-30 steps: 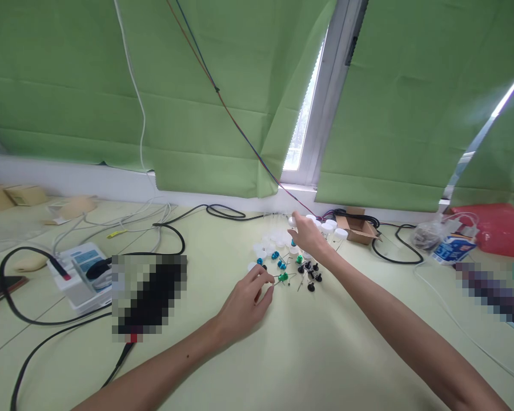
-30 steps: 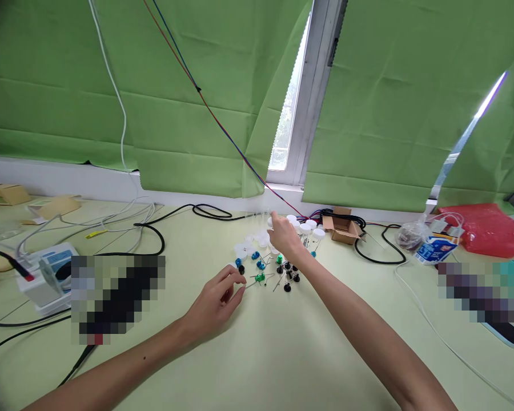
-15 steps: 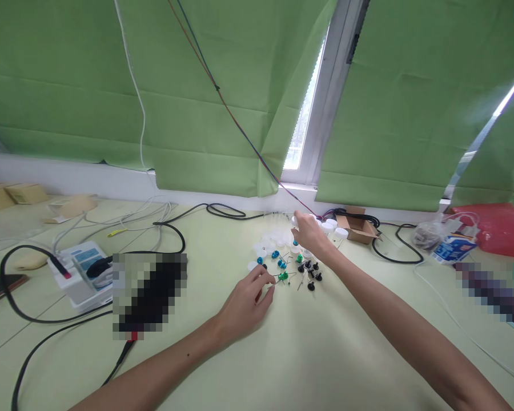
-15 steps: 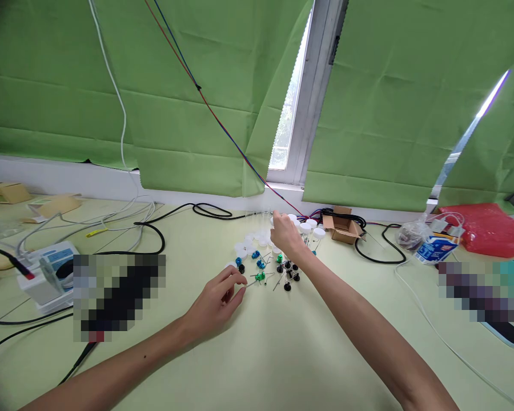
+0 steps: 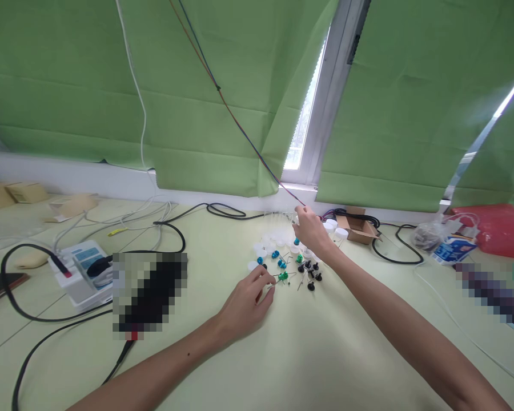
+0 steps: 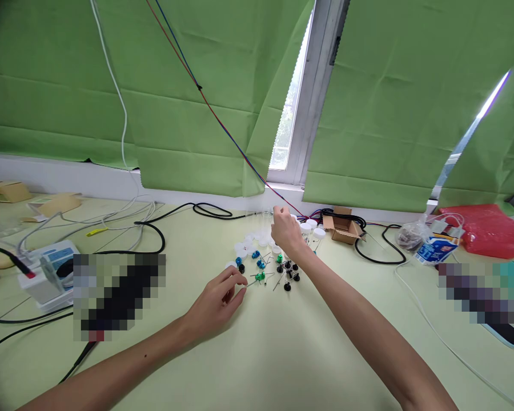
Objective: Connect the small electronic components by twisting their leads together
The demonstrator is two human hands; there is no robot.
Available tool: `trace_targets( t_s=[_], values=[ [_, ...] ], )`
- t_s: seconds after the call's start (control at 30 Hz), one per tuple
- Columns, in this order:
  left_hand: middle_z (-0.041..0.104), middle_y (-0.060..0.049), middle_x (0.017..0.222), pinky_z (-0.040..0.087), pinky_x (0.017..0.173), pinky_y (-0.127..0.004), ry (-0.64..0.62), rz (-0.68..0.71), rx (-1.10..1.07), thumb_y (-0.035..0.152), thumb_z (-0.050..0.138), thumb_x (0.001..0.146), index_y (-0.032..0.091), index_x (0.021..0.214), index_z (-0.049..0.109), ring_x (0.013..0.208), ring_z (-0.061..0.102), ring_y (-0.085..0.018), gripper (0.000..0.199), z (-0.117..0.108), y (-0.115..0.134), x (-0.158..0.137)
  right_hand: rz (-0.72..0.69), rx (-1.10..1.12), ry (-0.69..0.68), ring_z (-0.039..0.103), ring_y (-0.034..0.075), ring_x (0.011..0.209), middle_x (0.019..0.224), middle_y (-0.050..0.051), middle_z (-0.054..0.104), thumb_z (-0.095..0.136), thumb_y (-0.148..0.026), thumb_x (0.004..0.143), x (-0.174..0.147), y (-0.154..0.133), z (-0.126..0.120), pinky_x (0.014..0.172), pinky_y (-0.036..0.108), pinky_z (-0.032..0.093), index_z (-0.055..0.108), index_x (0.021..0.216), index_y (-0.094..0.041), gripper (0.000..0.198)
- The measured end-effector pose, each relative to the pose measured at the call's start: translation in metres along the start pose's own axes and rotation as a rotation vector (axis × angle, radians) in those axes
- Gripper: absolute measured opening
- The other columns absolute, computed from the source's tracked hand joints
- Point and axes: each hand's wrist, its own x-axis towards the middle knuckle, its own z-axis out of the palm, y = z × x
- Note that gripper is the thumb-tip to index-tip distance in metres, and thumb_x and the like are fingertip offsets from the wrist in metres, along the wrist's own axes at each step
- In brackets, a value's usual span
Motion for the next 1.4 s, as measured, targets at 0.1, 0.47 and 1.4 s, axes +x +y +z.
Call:
trace_targets(
  t_s=[0.1,0.47,1.4],
  values=[
    [0.052,-0.002,0.095,0.037,0.054,-0.025,0.001,-0.001,-0.006,0.023,0.04,0.095,0.022,0.096,0.054,0.054,0.04,-0.008,0.015,0.0,0.0,0.0,-0.03,0.001,0.004,0.062,0.027,0.1,0.114,0.014,0.057,0.052,-0.016,0.092,0.004,0.0,0.001,0.076,0.031,0.044,0.046,0.122,-0.016,0.031],
    [0.053,-0.002,0.094,0.039,0.054,-0.025,0.008,0.003,-0.015,0.021,0.04,0.094,0.021,0.096,0.055,0.056,0.042,-0.009,0.015,-0.001,0.003,0.0,-0.062,-0.03,-0.074,0.065,0.026,0.093,0.097,0.013,0.065,0.049,-0.008,0.091,0.021,-0.008,0.005,0.07,0.03,0.044,0.05,0.113,-0.016,0.022],
    [0.055,-0.002,0.091,0.039,0.053,-0.024,0.025,0.006,-0.001,0.021,0.042,0.092,0.021,0.095,0.057,0.053,0.043,-0.008,0.015,0.001,0.001,-0.001,-0.048,-0.002,-0.155,0.068,0.022,0.076,0.081,0.009,0.065,0.052,0.002,0.084,0.032,-0.008,0.004,0.057,0.024,0.044,0.055,0.107,-0.016,0.03]
  ],
)
